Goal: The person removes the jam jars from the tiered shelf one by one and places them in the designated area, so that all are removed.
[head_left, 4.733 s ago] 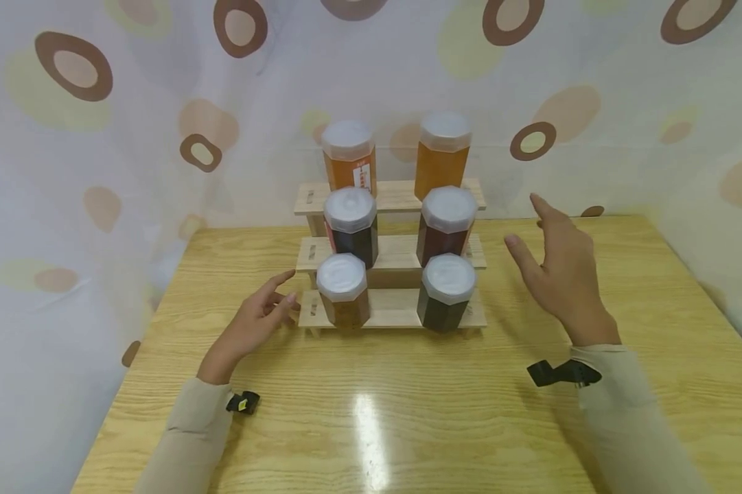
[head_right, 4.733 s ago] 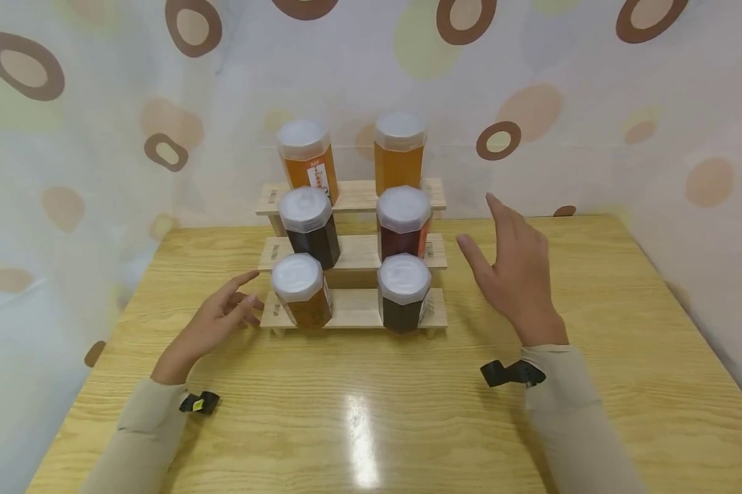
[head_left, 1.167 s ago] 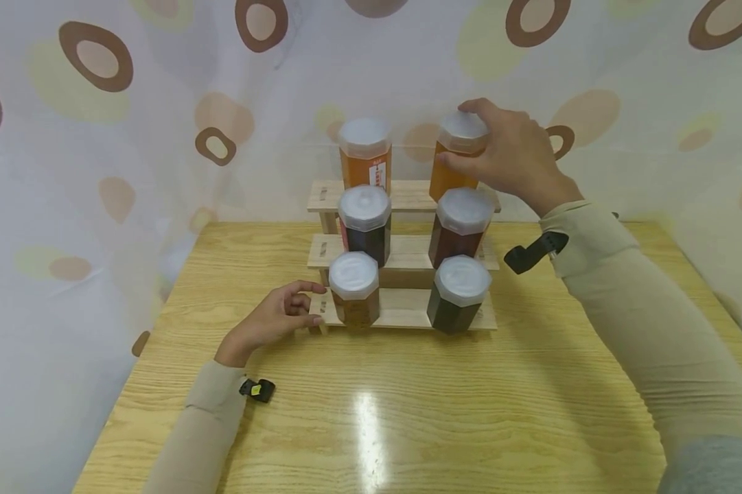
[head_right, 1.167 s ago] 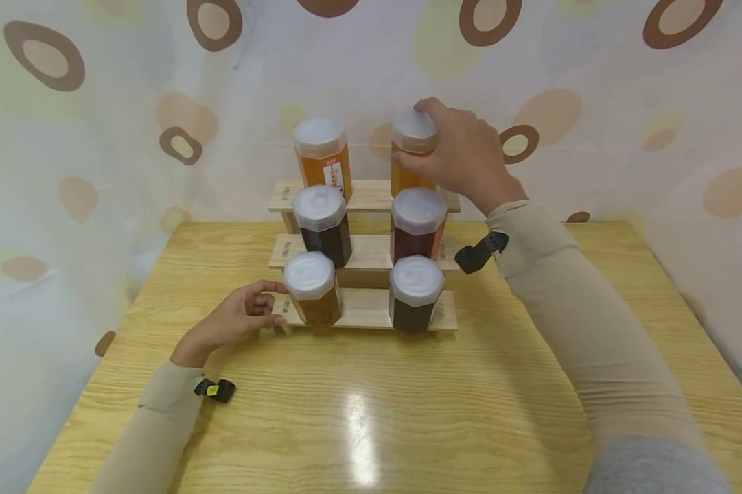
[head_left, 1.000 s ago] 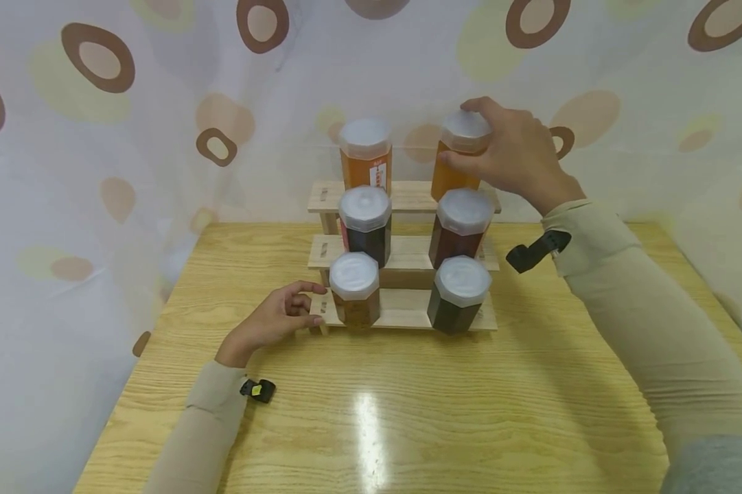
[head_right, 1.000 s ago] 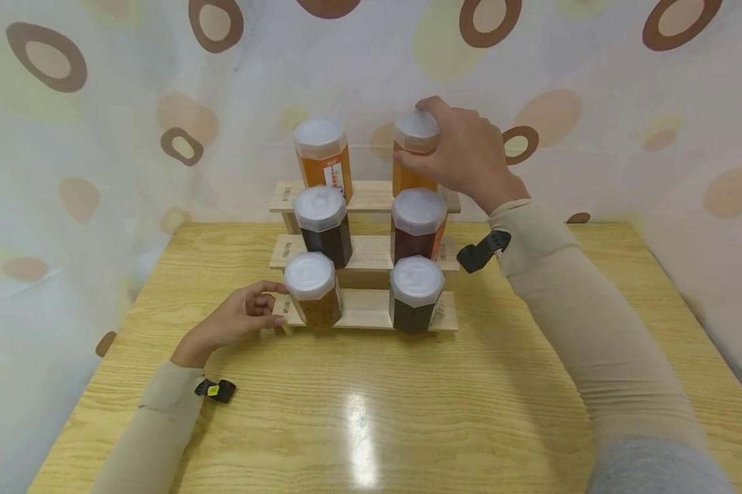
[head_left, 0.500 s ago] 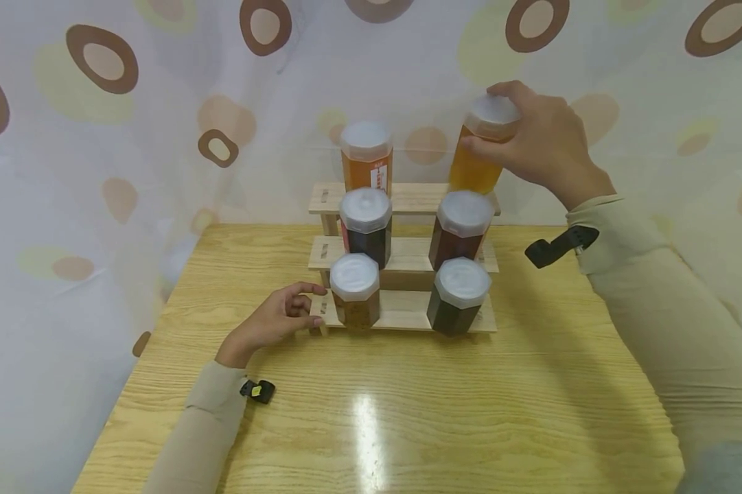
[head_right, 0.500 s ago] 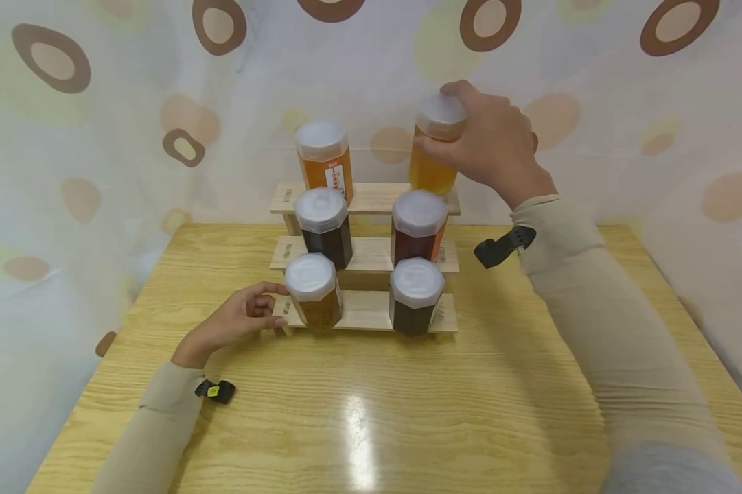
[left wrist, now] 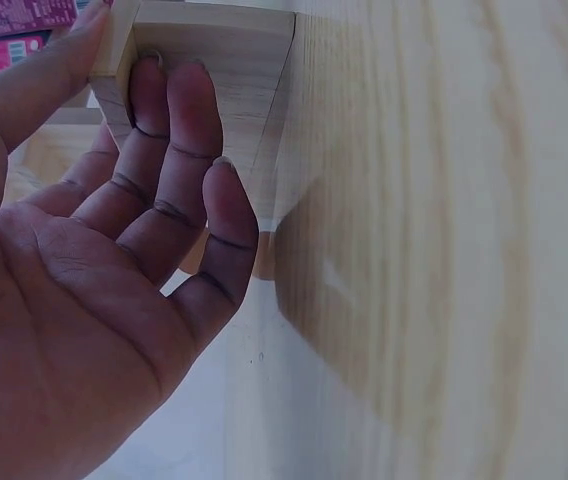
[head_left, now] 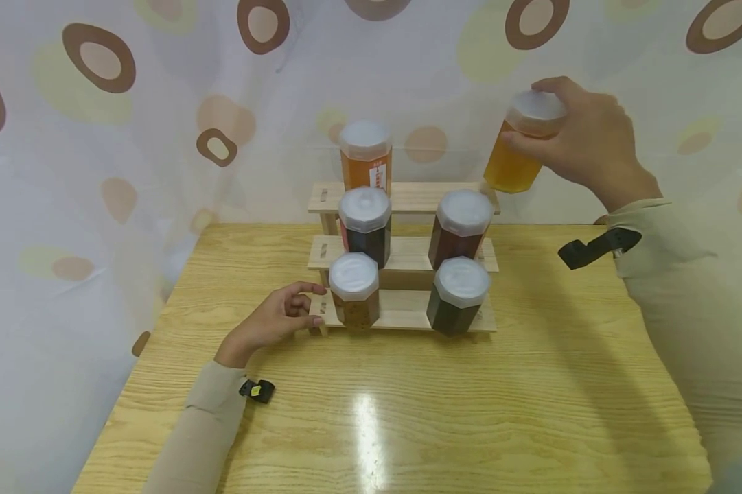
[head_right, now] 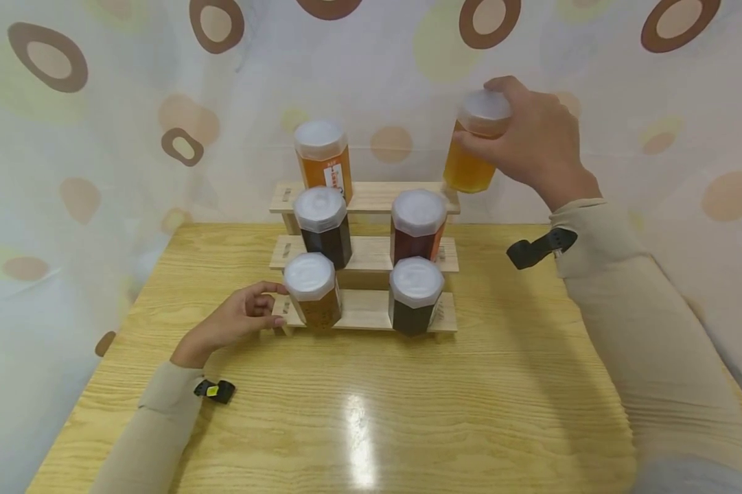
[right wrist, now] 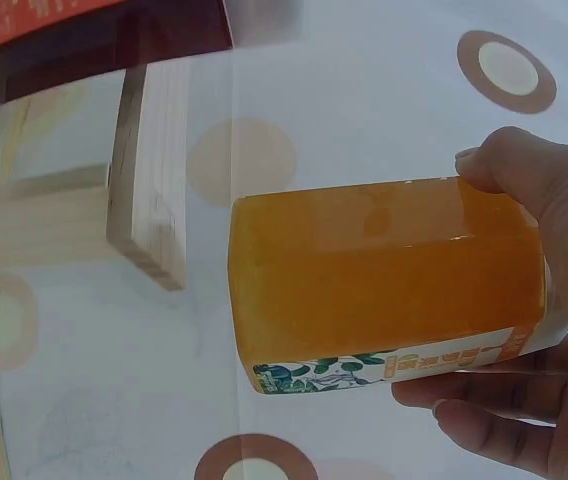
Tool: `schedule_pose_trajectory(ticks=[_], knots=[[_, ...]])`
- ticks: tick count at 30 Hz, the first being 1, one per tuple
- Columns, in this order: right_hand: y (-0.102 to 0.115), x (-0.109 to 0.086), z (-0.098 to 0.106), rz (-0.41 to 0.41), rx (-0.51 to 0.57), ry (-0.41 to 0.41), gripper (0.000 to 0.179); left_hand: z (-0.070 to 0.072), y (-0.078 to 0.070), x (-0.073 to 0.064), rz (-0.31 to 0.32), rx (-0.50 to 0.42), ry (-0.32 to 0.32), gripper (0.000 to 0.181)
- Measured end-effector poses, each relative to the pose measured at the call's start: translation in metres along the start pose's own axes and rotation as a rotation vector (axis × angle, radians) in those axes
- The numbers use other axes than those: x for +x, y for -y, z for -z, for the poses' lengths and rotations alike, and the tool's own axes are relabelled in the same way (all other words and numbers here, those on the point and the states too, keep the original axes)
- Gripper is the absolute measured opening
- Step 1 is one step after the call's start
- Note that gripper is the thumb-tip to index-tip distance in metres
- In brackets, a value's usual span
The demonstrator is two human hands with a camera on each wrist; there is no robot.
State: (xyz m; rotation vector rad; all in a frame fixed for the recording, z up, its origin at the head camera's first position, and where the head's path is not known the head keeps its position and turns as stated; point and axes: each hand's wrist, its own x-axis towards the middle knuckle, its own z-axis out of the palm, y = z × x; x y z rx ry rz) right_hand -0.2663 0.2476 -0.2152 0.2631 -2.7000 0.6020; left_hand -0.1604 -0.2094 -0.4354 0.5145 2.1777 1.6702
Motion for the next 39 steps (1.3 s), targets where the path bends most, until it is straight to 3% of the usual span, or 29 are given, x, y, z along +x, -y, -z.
schedule_pose_trajectory(ticks=[20,39], knots=[[-0.056,-0.021,0.017,-0.134,-0.036,0.059,0.084,0.000,-0.002,0.000,-0.013,-0.012,0.016,0.050],[-0.108,-0.052,-0.003,-0.206,-0.027,0.155,0.089,-0.001,0.000,0.000,-0.006,0.019,0.011,0.050]])
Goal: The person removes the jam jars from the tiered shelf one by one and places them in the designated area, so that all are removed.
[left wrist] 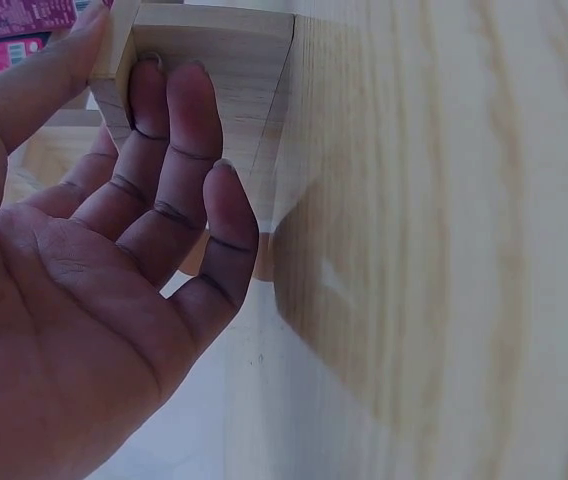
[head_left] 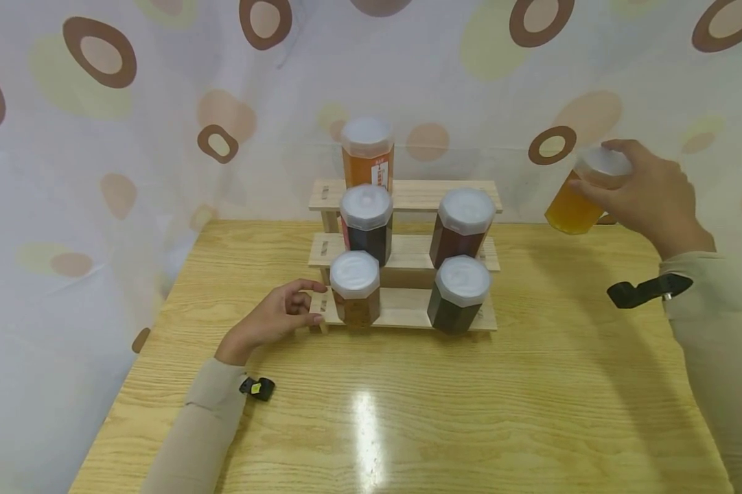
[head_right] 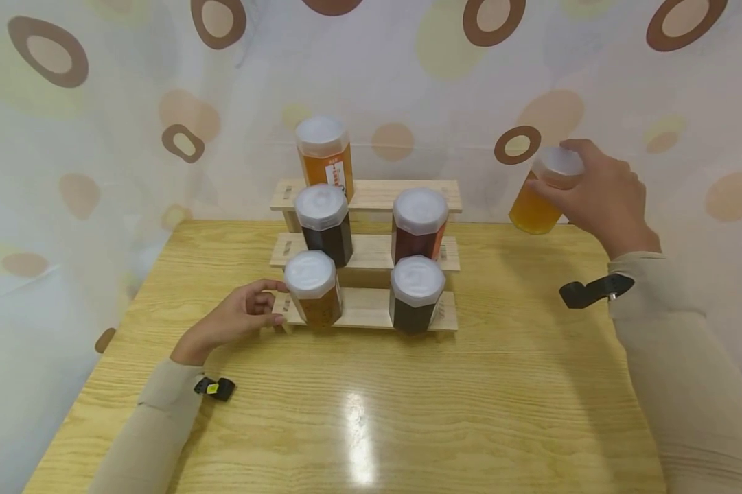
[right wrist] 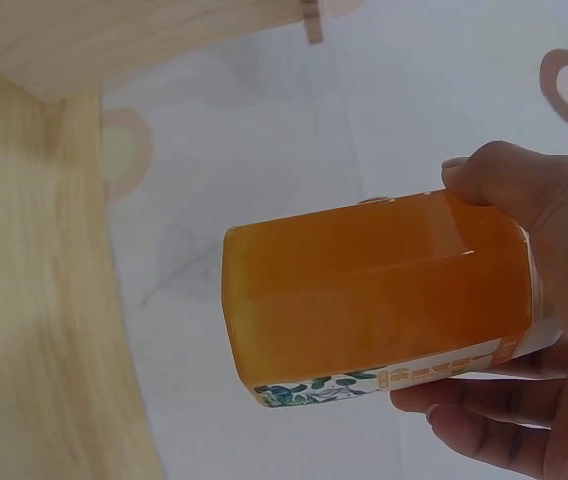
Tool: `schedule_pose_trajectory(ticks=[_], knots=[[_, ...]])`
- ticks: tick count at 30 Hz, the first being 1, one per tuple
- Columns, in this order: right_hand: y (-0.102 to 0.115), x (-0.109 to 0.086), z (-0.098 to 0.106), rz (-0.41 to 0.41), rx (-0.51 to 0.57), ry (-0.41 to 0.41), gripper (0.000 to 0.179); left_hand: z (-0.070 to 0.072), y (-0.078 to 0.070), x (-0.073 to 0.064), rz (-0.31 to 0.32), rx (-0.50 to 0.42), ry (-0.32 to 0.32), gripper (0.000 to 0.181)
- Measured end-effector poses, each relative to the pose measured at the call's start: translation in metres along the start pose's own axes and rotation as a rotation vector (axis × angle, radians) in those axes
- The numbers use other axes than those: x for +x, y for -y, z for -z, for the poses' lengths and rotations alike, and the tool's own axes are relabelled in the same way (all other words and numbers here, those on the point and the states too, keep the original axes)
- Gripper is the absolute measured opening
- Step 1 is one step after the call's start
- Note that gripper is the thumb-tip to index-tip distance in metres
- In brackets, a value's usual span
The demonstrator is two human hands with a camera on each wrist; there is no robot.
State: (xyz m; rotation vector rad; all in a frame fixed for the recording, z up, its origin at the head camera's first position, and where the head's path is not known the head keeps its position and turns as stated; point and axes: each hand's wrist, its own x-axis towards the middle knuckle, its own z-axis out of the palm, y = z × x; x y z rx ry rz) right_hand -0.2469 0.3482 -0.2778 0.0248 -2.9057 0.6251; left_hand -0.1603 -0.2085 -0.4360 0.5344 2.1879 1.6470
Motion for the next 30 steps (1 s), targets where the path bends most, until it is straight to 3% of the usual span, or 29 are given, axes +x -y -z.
schedule_pose_trajectory(ticks=[30], knots=[[-0.049,-0.014,-0.045,-0.042,0.016,0.065,0.089,-0.001,0.002,0.000,-0.020,-0.011,0.009,0.050]])
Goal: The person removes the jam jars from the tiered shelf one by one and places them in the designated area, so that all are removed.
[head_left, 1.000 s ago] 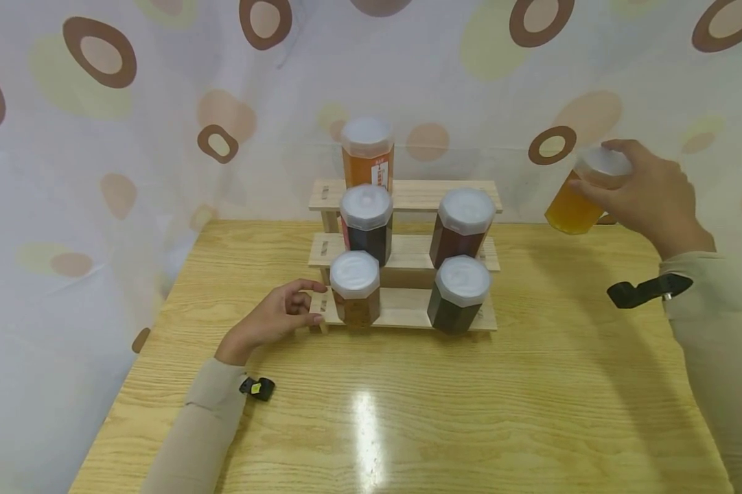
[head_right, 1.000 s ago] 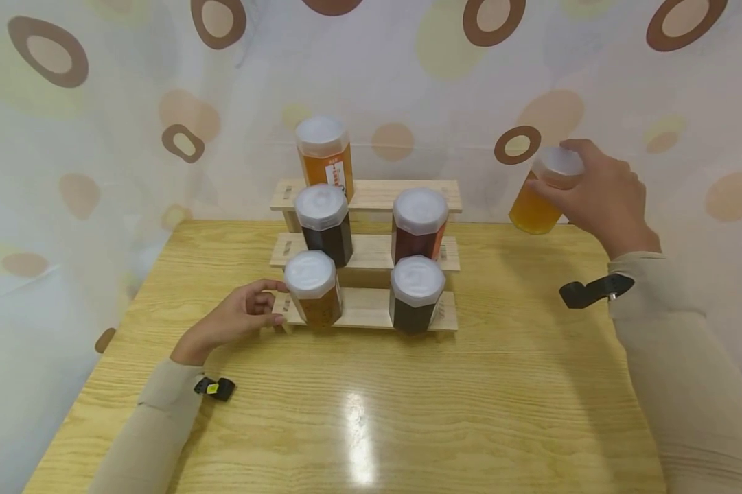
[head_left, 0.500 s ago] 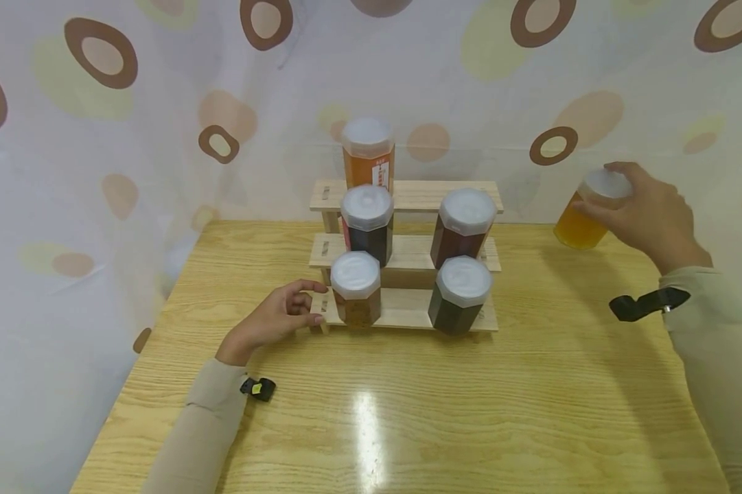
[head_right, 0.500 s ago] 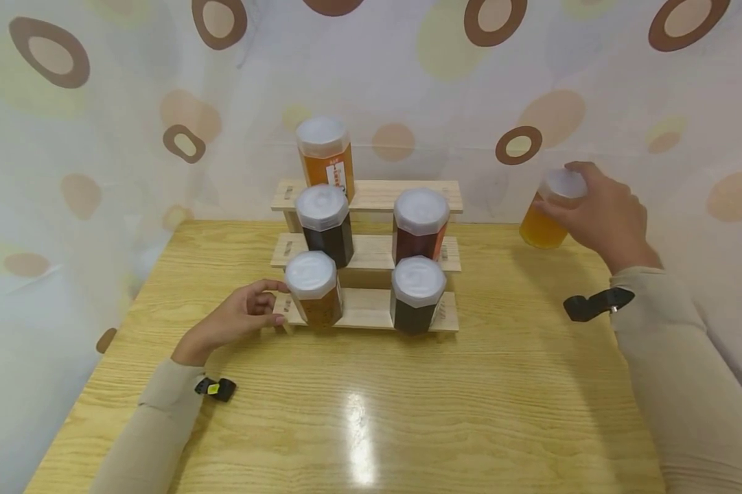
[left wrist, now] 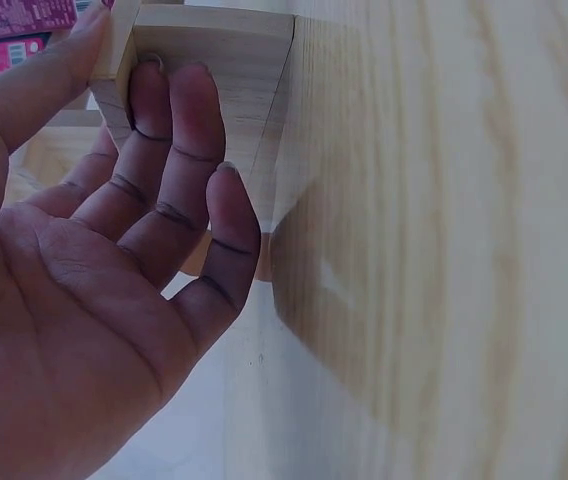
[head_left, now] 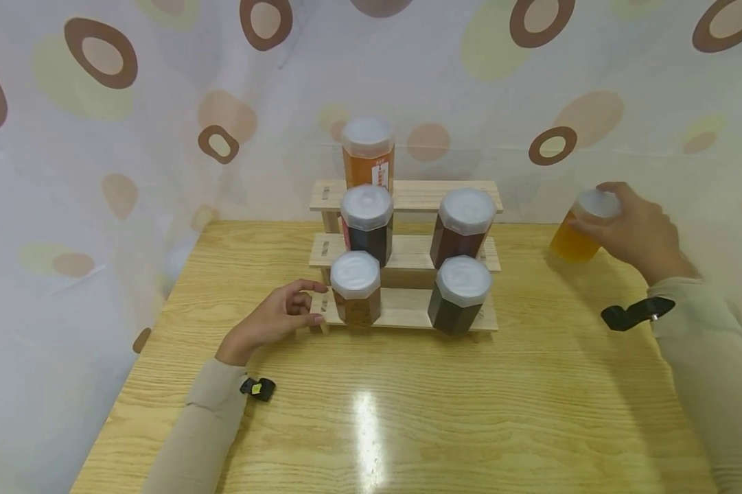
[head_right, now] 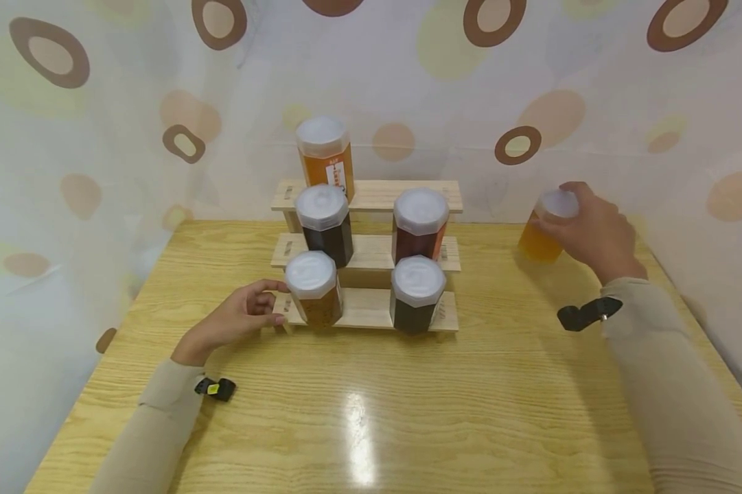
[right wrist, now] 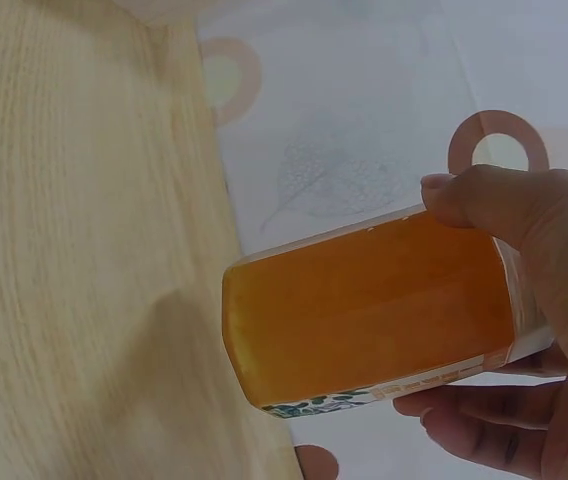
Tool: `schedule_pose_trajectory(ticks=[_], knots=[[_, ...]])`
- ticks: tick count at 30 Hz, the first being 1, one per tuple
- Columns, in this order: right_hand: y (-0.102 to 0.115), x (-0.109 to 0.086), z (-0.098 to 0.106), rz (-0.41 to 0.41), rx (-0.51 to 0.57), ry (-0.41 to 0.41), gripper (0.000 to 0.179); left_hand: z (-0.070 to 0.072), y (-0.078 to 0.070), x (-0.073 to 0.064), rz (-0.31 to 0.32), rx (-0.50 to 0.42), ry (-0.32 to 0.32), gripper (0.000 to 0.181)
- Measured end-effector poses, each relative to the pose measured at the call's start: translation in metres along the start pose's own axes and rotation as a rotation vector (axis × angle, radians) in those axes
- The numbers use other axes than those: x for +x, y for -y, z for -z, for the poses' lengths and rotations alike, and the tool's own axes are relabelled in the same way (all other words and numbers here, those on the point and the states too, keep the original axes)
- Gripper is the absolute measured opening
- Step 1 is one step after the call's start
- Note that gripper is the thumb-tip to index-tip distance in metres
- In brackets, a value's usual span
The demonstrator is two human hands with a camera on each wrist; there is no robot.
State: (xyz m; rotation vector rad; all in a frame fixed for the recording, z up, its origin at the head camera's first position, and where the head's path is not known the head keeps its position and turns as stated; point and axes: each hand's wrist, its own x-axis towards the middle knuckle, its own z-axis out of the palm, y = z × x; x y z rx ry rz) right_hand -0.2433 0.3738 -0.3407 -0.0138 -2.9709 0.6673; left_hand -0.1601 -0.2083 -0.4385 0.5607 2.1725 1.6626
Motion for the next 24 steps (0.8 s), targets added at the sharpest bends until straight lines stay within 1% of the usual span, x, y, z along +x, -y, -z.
schedule_pose_trajectory(ticks=[7,14,24], knots=[[-0.007,-0.001,-0.009,-0.016,-0.027,0.028,0.093,0.000,0.000,-0.001,-0.006,0.005,-0.002,0.049],[-0.012,-0.003,-0.012,-0.029,-0.039,0.052,0.094,-0.001,0.000,-0.001,0.009,0.012,-0.007,0.048],[-0.016,0.001,-0.017,-0.005,-0.041,0.053,0.091,-0.001,-0.001,-0.001,0.007,0.022,-0.011,0.048]])
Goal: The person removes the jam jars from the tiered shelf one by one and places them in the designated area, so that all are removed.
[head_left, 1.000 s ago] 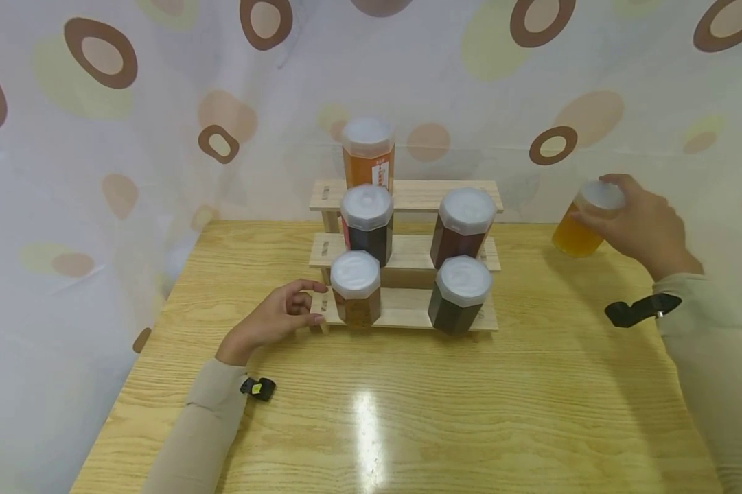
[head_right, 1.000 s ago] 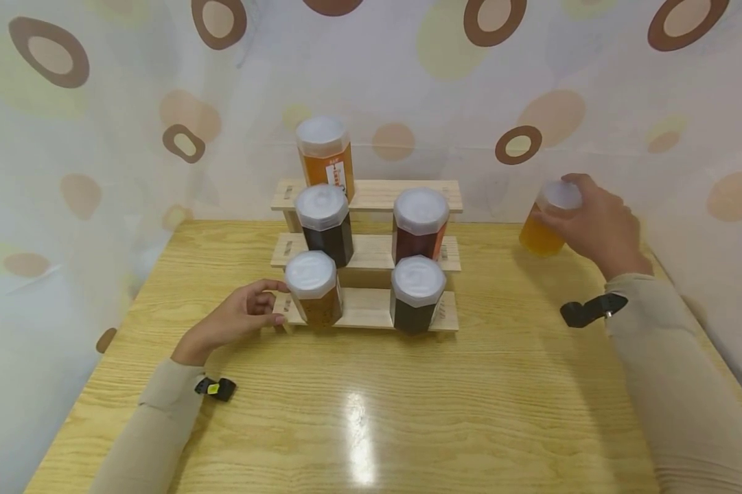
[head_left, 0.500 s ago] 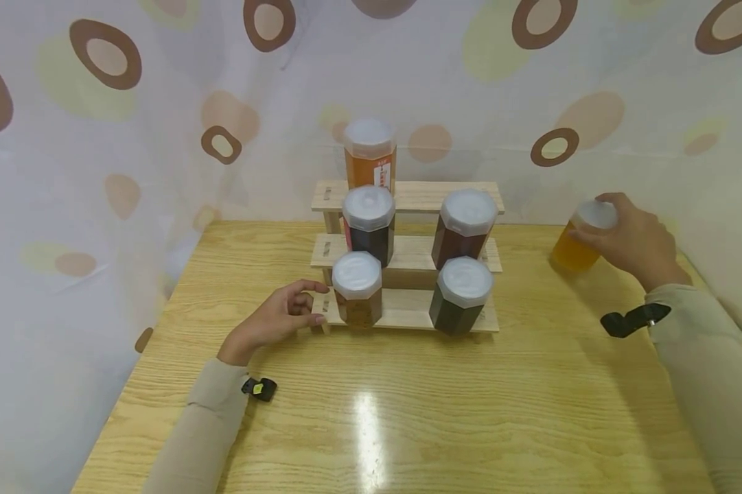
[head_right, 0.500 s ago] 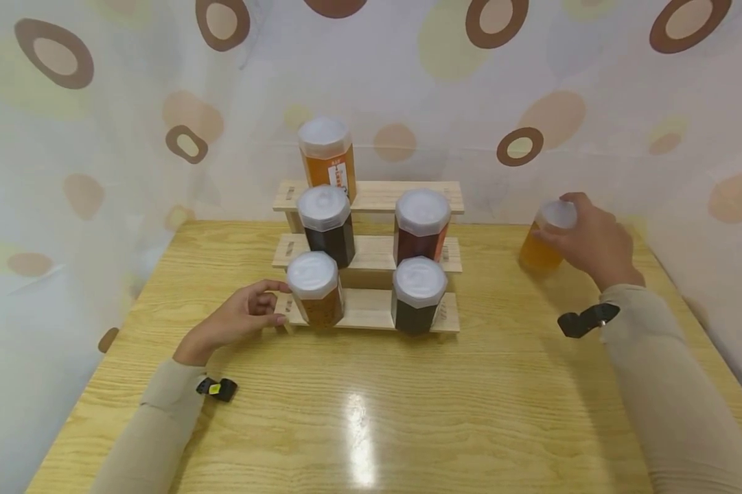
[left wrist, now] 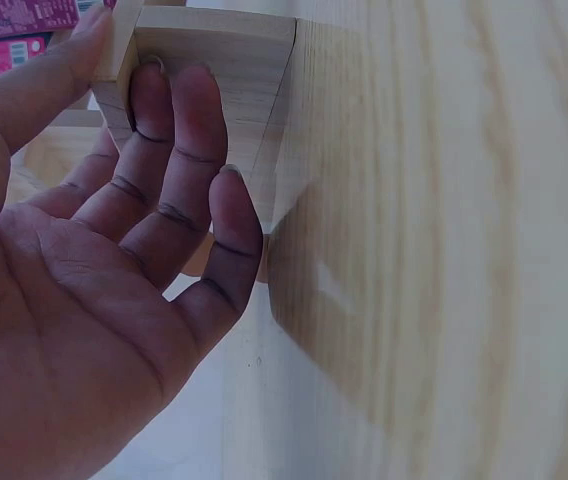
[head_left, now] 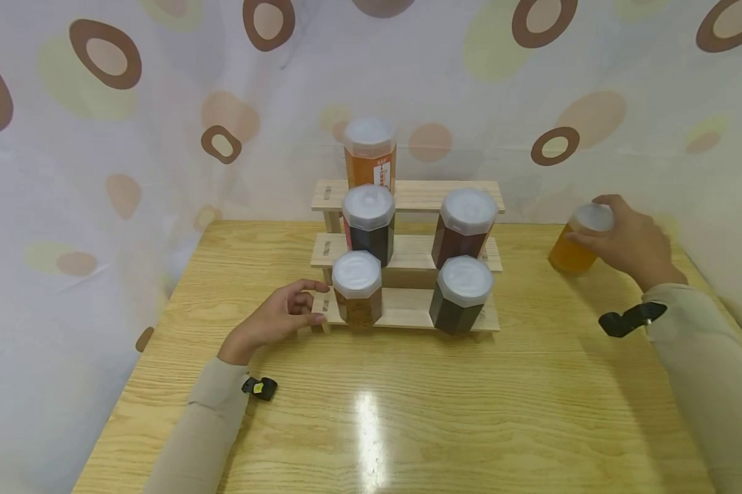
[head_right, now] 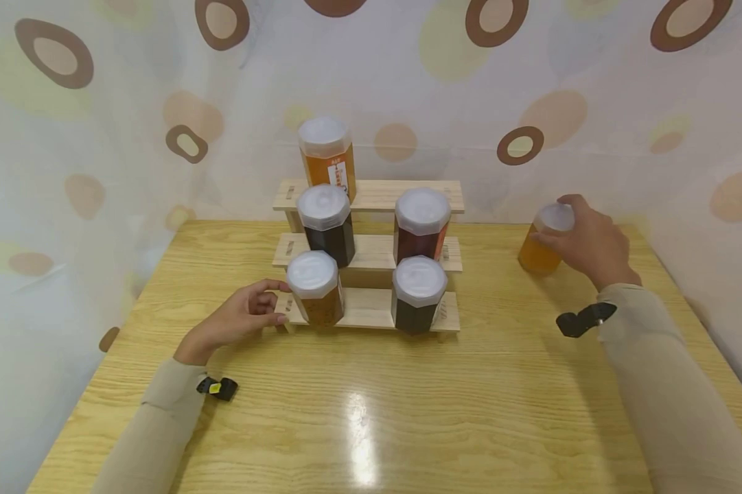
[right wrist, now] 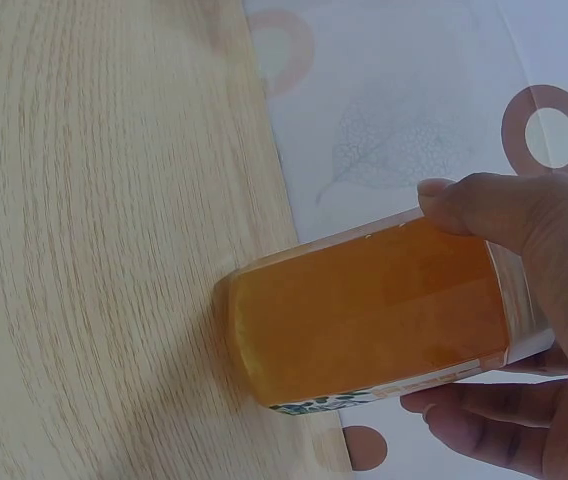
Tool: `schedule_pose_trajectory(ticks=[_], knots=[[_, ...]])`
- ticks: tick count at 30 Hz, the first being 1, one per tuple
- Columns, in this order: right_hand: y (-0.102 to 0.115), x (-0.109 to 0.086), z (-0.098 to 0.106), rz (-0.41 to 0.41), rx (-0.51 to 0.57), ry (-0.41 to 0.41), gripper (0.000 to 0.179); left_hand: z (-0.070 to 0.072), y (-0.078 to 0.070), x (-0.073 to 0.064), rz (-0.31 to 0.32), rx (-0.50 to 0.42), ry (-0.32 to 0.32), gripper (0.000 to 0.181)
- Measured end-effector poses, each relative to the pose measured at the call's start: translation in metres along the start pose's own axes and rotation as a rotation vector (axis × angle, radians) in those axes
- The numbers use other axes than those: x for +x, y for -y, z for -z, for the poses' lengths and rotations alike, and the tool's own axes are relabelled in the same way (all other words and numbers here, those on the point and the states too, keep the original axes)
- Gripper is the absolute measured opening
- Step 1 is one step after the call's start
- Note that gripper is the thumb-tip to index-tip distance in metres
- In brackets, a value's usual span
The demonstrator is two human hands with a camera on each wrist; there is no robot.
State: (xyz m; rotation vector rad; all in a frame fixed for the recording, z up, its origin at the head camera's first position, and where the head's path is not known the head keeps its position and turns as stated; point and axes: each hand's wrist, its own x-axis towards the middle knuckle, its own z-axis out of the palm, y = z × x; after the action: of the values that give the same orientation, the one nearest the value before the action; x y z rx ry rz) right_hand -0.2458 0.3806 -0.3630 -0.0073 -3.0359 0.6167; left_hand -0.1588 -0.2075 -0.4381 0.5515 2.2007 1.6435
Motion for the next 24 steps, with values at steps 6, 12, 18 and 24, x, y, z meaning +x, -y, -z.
schedule_pose_trajectory(ticks=[6,12,18,24], knots=[[-0.0021,0.0015,-0.0019,-0.003,0.008,0.017,0.093,0.0003,0.0001,-0.0004,-0.009,-0.002,0.008,0.049],[-0.0015,0.0018,-0.0041,-0.008,0.019,0.020,0.094,0.0007,-0.0003,-0.0008,-0.016,-0.001,0.005,0.049],[-0.0021,0.0024,-0.0052,-0.018,0.029,0.023,0.098,0.0011,0.0001,-0.0007,-0.013,-0.001,0.004,0.049],[-0.0056,0.0033,-0.0072,-0.022,0.057,0.036,0.100,0.0014,0.0005,-0.0008,-0.015,-0.005,0.007,0.049]])
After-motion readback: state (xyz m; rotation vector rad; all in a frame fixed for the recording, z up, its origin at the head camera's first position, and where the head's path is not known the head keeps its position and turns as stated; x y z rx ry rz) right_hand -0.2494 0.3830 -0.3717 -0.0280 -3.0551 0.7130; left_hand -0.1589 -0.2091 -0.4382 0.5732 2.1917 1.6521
